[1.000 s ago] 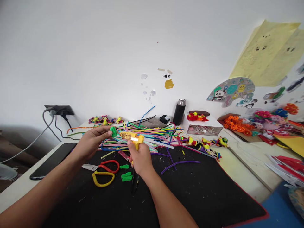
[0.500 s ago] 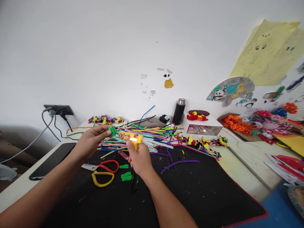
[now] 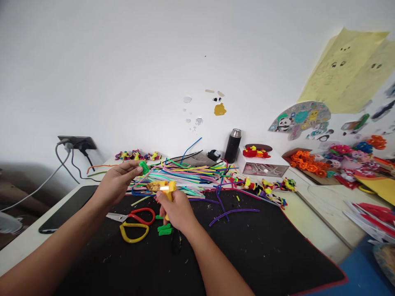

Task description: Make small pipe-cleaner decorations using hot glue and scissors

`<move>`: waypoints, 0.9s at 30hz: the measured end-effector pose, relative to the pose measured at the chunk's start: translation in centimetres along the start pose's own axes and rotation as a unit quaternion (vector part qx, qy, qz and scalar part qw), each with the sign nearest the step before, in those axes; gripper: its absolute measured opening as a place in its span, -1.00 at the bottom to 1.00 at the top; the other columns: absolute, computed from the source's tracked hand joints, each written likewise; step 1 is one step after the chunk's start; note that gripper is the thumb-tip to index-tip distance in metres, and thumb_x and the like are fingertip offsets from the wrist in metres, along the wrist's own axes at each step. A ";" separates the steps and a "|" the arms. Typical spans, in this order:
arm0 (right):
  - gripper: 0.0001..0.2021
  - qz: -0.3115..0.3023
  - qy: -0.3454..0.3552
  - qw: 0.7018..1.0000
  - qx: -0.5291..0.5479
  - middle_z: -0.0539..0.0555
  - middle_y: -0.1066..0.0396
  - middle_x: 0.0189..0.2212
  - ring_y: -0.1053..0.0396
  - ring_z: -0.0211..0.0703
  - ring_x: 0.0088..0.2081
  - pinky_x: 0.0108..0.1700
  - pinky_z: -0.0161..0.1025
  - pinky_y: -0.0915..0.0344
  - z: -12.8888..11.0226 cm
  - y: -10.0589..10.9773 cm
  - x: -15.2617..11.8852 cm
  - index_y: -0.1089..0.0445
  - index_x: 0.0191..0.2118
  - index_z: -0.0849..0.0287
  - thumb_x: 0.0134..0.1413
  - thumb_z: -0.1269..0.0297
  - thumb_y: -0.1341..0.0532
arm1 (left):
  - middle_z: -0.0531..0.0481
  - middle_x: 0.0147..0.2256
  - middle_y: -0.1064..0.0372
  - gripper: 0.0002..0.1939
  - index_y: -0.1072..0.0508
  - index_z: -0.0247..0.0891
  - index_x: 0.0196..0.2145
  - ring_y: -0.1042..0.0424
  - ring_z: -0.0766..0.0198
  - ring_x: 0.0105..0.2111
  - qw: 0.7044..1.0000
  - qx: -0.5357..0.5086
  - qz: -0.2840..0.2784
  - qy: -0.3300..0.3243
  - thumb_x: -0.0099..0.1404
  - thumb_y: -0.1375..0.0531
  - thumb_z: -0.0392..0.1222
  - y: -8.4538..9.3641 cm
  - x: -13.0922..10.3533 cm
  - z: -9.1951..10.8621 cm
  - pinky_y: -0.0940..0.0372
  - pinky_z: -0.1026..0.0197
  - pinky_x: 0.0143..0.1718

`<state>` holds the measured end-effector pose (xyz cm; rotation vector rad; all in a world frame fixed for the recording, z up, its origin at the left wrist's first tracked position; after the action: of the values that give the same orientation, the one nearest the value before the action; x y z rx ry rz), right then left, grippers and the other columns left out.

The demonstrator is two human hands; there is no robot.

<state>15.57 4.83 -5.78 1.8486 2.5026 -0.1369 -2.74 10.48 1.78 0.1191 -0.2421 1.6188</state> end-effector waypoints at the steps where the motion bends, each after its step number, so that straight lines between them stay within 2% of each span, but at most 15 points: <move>1: -0.45 -0.012 0.001 1.000 0.024 -0.08 -0.35 -0.69 -0.28 -0.30 -0.76 -0.68 -0.37 -0.10 -0.1 -0.2 0.1 -0.39 -0.41 0.19 0.07 -0.30 -0.28 | -0.04 -0.31 -0.60 -0.61 -0.67 -0.19 -0.32 -0.49 0.14 -0.25 1.000 -0.012 0.006 0.000 -0.06 -0.58 0.04 0.2 0.1 0.0 -0.35 0.17 -0.15; 4: -0.41 -0.009 0.008 0.996 0.094 -0.04 -0.42 -0.64 -0.34 -0.26 -0.73 -0.70 -0.38 -0.07 -0.7 0.2 0.2 -0.44 -0.32 0.23 -0.02 -0.32 -0.31 | -0.05 -0.35 -0.58 -0.59 -0.66 -0.22 -0.33 -0.48 0.14 -0.29 0.999 -0.030 0.013 0.008 -0.07 -0.57 0.05 0.4 0.1 0.0 -0.35 0.16 -0.19; 7: -0.42 0.016 0.034 0.989 0.140 -0.06 -0.37 -0.68 -0.29 -0.29 -0.75 -0.73 -0.40 0.08 -1.5 1.2 0.1 -0.48 -0.24 0.25 0.03 -0.28 -0.30 | -0.05 -0.35 -0.58 -0.59 -0.66 -0.23 -0.34 -0.47 0.16 -0.30 0.999 -0.029 0.013 0.009 -0.09 -0.58 0.05 0.3 0.0 0.3 -0.35 0.17 -0.20; 9: -0.44 0.027 0.051 0.985 0.165 -0.09 -0.33 -0.71 -0.24 -0.32 -0.76 -0.73 -0.41 0.10 -2.0 1.7 -0.1 -0.49 -0.22 0.25 0.07 -0.26 -0.30 | -0.04 -0.35 -0.58 -0.60 -0.66 -0.22 -0.35 -0.46 0.18 -0.32 1.000 -0.028 0.004 0.012 -0.09 -0.58 0.03 0.0 -0.1 0.4 -0.34 0.18 -0.21; 15: -0.38 0.072 0.081 0.969 0.221 -0.05 -0.38 -0.64 -0.24 -0.32 -0.74 -0.73 -0.41 0.09 -2.5 3.1 -0.1 -0.50 -0.15 0.27 0.09 -0.31 -0.29 | -0.08 -0.34 -0.61 -0.65 -0.67 -0.21 -0.29 -0.51 0.11 -0.32 0.992 -0.001 -0.118 0.047 0.02 -0.55 0.02 -2.8 -1.4 0.2 -0.38 0.13 -0.20; 21: -0.36 0.109 0.095 0.960 0.239 0.02 -0.45 -0.58 -0.26 -0.31 -0.74 -0.73 -0.41 0.09 -2.6 4.1 0.0 -0.51 -0.11 0.29 0.10 -0.31 -0.29 | -0.16 -0.10 -0.63 -0.68 -0.69 -0.15 -0.18 -0.56 -0.04 -0.15 0.965 0.078 -0.245 0.050 0.14 -0.49 0.02 -6.1 -4.0 0.9 -0.44 0.01 -0.07; 24: -0.34 0.110 0.093 0.963 0.230 0.07 -0.51 -0.51 -0.30 -0.31 -0.73 -0.73 -0.40 0.10 -2.5 4.0 0.0 -0.51 -0.07 0.28 0.10 -0.32 -0.28 | -0.17 -0.02 -0.60 -0.71 -0.70 -0.12 -0.12 -0.56 -0.07 -0.08 0.953 0.094 -0.286 0.045 0.25 -0.41 0.04 -7.3 -5.1 1.3 -0.47 -0.02 -0.05; 27: -0.27 0.115 0.085 0.968 0.208 0.11 -0.54 -0.47 -0.31 -0.29 -0.72 -0.74 -0.40 0.11 -2.3 3.9 0.0 -0.50 -0.04 0.28 0.09 -0.39 -0.23 | -0.15 -0.03 -0.60 -0.72 -0.70 -0.10 -0.10 -0.56 -0.08 -0.06 0.950 0.094 -0.294 0.043 0.28 -0.38 0.03 -7.8 -5.6 1.4 -0.49 -0.03 -0.05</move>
<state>19.39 6.16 -3.67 2.3869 2.4844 -0.5600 5.27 5.11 2.59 0.2423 0.0220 1.0440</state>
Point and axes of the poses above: each hand's wrist, its own x-axis towards the middle knuckle, its own y-axis out of the back of the hand, z = x × y, the point moved 9 cm from there along x, towards the middle knuckle
